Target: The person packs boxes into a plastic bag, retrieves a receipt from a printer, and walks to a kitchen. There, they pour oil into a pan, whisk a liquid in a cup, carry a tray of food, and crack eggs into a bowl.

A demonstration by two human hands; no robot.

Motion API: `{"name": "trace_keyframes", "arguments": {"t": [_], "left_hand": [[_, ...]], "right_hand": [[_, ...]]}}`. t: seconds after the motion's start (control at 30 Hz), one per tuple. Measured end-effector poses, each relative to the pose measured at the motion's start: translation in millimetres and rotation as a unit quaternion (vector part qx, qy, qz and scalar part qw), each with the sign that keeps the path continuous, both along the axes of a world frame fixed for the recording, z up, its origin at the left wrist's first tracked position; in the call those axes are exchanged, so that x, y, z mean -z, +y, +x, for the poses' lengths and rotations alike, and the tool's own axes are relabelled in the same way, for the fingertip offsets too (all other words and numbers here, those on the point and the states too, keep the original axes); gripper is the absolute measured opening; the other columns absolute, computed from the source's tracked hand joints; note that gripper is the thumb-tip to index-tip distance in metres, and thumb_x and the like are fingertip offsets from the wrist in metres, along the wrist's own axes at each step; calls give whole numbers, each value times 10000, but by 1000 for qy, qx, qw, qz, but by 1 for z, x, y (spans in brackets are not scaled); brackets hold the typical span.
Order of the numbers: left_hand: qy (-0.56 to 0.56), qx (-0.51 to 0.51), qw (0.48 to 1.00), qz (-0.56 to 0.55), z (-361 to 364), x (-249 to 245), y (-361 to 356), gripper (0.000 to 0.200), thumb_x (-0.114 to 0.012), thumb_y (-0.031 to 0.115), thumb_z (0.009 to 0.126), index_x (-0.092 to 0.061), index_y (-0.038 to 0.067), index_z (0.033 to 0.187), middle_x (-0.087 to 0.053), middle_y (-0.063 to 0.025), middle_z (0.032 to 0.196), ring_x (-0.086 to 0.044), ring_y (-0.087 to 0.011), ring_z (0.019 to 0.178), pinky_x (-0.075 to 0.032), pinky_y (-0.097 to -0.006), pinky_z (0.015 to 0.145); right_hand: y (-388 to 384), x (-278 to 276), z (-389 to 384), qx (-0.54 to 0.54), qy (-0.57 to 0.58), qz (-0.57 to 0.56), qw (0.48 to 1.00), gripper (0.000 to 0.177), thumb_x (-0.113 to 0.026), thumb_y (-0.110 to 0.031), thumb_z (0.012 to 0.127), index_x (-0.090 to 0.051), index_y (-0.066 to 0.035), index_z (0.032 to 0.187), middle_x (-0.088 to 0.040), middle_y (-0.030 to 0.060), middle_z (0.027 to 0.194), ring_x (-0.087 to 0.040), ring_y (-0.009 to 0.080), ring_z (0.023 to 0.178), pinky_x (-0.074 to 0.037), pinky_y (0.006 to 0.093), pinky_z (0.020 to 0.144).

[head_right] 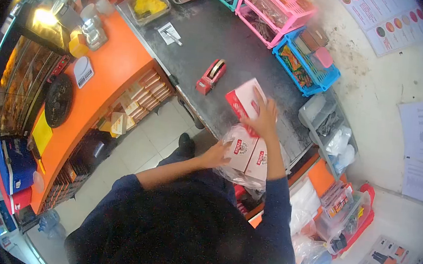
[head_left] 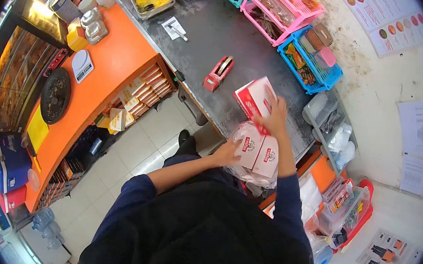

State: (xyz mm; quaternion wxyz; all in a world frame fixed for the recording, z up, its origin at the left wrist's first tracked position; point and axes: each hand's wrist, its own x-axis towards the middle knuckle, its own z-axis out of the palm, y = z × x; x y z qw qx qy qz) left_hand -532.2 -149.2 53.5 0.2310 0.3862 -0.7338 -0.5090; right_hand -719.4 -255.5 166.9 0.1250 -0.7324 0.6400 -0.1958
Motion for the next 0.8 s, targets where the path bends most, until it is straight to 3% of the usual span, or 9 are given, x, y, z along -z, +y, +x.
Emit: {"name": "trace_keyframes", "arguments": {"t": [0.13,0.17,0.23,0.33,0.37,0.43,0.7,0.77,0.8], "left_hand": [[-7,15,992,127,-9,15,-18,750,-645,43,675,-305,-23,1340,-381,-302,1212,-509,-441,1022,-450,-446,855],[-3,26,991,132,-10,13,-20,750,-645,43,675,-305,-23,1340,-381,-302,1212,-509,-441,1022,-450,-446,855],[5,-87,971,-221,-13,10,-16,752,-605,-10,663,-283,-24,1342,-355,-320,1215,-536,-461,948,-469,-472,802],[-98,-78,992,-28,-18,-11,-14,745,-568,-54,646,-278,-25,1332,-305,-352,1222,-551,-491,864,-474,-502,767],[-98,-71,992,-29,-23,-11,-13,745,-568,-54,646,-278,-25,1332,-305,-352,1222,-551,-491,864,-474,-502,767],[-68,-33,996,-54,-31,-10,-7,717,-552,-71,639,-296,-37,1308,-279,-374,1210,-546,-516,808,-469,-521,747],[-84,24,995,-51,-35,-40,-4,712,-631,52,683,-293,-73,1297,-247,-416,1242,-544,-517,873,-489,-494,760],[-115,21,992,-46,-36,-28,-3,732,-653,103,700,-282,-85,1303,-262,-425,1240,-545,-510,894,-494,-483,768],[-129,41,986,-103,-37,-10,0,750,-654,154,717,-268,-99,1308,-299,-425,1218,-552,-502,888,-497,-479,762]], "right_hand": [[98,8,-8,-4,-216,42,975,1151,-807,-537,459,-294,-182,1426,-428,178,1122,-421,329,1060,-347,430,916],[121,27,-19,10,-163,54,985,1136,-805,-543,448,-316,-208,1417,-425,188,1132,-418,340,1084,-341,450,921],[156,46,-31,57,-41,136,988,1099,-794,-529,466,-315,-253,1415,-411,197,1151,-408,359,1118,-336,471,921],[178,66,-24,134,120,61,982,1028,-767,-512,533,-289,-301,1418,-390,221,1159,-386,396,1117,-325,527,898],[174,68,-14,141,120,62,981,1028,-767,-512,533,-289,-301,1418,-390,221,1159,-386,396,1117,-325,527,898],[160,73,2,424,111,90,894,975,-728,-518,601,-252,-317,1428,-372,244,1153,-367,415,1090,-326,576,851],[138,54,-2,482,96,155,857,905,-707,-490,667,-259,-274,1423,-362,261,1191,-354,418,1118,-313,597,861],[107,43,-5,383,83,-137,910,799,-696,-449,716,-339,-141,1361,-425,226,1151,-391,396,1107,-356,541,875],[80,27,-1,312,45,-157,936,697,-702,-366,743,-387,-58,1283,-461,216,1133,-424,380,1090,-371,493,894]]}}
